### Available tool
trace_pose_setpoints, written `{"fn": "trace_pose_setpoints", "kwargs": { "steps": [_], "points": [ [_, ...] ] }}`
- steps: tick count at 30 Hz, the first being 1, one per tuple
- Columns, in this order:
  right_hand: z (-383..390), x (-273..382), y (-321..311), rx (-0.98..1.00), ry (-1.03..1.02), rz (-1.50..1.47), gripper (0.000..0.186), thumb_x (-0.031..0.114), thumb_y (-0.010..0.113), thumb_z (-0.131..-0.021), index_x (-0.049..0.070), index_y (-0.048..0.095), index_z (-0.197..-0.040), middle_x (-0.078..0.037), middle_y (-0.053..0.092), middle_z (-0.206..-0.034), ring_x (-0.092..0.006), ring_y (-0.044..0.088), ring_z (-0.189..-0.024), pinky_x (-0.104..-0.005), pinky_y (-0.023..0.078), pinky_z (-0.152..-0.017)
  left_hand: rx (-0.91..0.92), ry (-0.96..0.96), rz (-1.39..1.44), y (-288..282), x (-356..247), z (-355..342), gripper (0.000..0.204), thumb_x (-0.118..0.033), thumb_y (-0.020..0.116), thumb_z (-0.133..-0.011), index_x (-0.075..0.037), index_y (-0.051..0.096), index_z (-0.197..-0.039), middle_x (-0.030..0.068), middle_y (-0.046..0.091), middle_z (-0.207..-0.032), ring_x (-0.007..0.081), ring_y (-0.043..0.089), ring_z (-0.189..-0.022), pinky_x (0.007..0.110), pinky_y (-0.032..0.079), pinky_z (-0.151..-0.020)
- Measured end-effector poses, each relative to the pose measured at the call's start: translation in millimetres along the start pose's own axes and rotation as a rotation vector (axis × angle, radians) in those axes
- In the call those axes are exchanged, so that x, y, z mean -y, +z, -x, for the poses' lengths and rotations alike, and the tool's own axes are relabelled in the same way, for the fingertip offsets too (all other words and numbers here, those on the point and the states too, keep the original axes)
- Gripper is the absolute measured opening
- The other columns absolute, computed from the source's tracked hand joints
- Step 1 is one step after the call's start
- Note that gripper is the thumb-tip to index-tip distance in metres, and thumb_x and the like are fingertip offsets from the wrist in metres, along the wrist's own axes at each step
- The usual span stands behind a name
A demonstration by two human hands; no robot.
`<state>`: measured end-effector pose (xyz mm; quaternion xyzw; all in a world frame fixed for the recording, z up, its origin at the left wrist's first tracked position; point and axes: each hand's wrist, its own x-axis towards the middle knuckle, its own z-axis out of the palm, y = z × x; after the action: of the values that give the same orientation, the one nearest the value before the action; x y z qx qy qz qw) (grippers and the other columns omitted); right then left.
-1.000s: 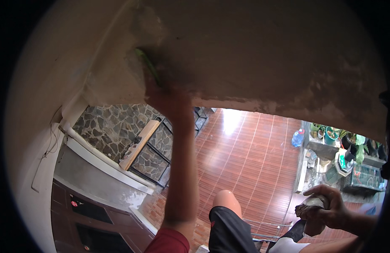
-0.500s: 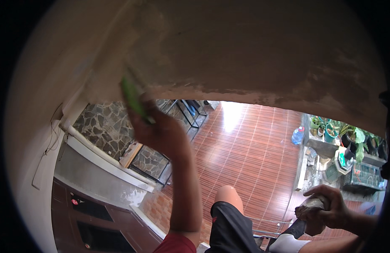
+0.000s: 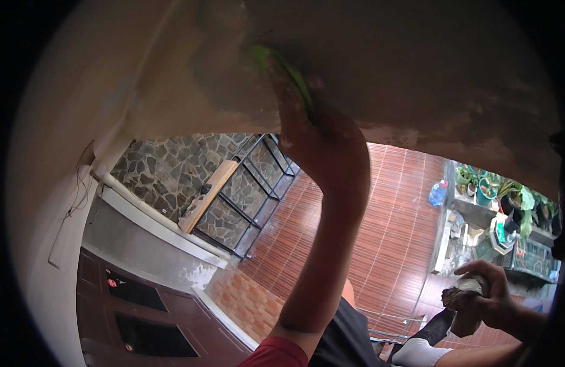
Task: The person applies plaster to a ceiling using a green trowel and a putty knife. They repeatedly scoop plaster onto the trowel and smooth it onto the ceiling surface in a repetitive cycle.
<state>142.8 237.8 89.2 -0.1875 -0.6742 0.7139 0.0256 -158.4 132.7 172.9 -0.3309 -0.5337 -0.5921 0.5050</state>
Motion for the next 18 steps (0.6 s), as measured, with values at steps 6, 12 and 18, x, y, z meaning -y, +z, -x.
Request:
{"fn": "trace_pose_setpoints", "kwargs": {
  "steps": [6,12,18],
  "points": [
    [6,-1,-1,0.010,-0.080,0.124,0.042,0.005,0.072,-0.076,-0.002,0.054,-0.114,-0.012,0.066,-0.093,-0.0170,0.066,-0.086,-0.0294,0.054,-0.077,-0.160,-0.267,0.045,-58,9,-14,0.038,-0.018,0.055,-0.093,0.004,0.054,-0.124,0.0190,0.061,-0.115,0.0229,0.064,-0.099,0.037,0.051,-0.089],
    [10,-1,-1,-0.052,0.002,0.053,0.043,0.004,0.071,-0.076,-0.002,0.053,-0.115,-0.012,0.066,-0.094,-0.0159,0.065,-0.085,-0.0291,0.053,-0.076,-0.056,-0.312,-0.064,-53,57,-21,0.041,-0.017,0.045,-0.094,0.007,0.051,-0.126,0.0238,0.060,-0.116,0.0307,0.063,-0.102,0.043,0.052,-0.091],
    [1,2,2,-0.026,-0.054,0.018,0.043,0.002,0.069,-0.076,-0.002,0.053,-0.115,-0.012,0.065,-0.094,-0.0165,0.066,-0.085,-0.0295,0.054,-0.077,0.082,0.161,-0.200,0,17,12,0.043,-0.011,0.042,-0.097,0.002,0.039,-0.138,0.0246,0.034,-0.145,0.0393,0.045,-0.126,0.046,0.050,-0.094]
  ]
}}
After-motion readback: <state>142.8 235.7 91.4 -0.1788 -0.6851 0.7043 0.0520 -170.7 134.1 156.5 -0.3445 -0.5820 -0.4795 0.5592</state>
